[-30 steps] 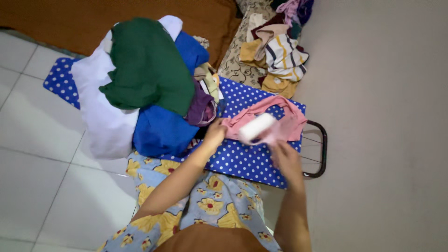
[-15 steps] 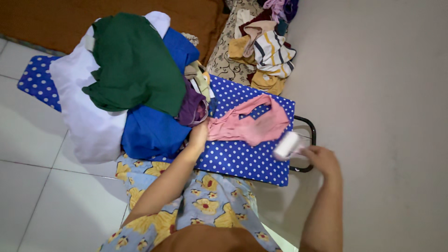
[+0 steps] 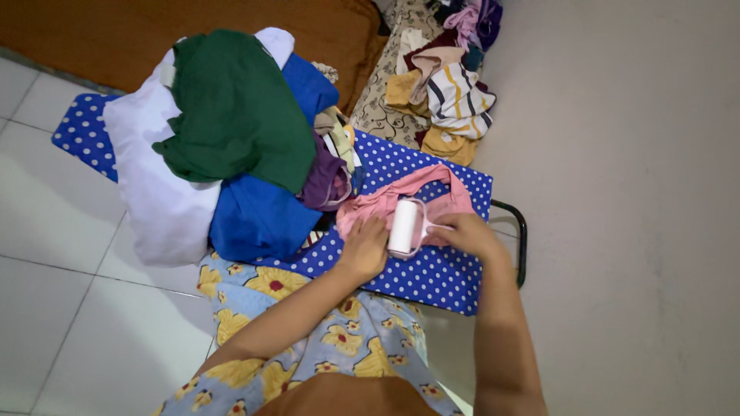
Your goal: The person uses a lint roller to remove lint from a pink garment and then a purple garment. They roll the lint roller over the fabric, lift the garments to inspect them, and place them aside.
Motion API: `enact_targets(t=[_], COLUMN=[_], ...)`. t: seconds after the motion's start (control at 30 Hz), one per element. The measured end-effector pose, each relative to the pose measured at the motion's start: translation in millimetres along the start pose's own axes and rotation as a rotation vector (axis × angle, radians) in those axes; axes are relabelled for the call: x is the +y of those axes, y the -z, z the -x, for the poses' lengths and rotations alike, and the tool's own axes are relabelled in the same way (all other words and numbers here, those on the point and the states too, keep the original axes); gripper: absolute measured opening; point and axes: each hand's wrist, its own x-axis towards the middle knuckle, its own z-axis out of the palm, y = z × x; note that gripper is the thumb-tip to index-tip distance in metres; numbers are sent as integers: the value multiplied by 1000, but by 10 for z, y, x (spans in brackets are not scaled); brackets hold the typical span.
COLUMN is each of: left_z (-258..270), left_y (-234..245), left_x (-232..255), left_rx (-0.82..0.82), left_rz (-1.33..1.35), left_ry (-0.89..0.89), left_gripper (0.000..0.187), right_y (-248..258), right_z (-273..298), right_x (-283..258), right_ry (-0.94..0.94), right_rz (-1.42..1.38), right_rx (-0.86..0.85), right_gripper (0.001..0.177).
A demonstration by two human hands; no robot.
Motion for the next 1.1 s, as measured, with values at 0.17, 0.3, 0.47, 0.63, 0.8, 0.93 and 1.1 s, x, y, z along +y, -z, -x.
enact_targets(t=[0.17,0.3,0.47,0.63,0.8,0.93,1.1], left_z=[82,65,-91,-462,-843,-971,-1036], left_y=[-109,-67,-47,-421,-798,-869,-725], left_x=[-138,-138,-86,-123,-167,-162,-62], left_rx=[-40,-9,28,50,40,-147,-74], left_rz=[-121,-132,-47,-69,-86,-129,81], left_ry=[-21,-45,40,40,28,163,194], left_gripper=[51,52,40,22,24,19,17], right_y=[45,431,693,596,362,-28,-454], right_z=[-202,65,648,916,940,966,1150], right_x=[664,1128,1209,674,286,348,642], right_ry=[-119,-540,-696,-587,-588,-444,-310], right_rz=[-5,32,1,-443,-648,-883,-1291], right_rx=[-32,-38,299,584,668,770,891], right_gripper=[40,47,44,41,33,30,21])
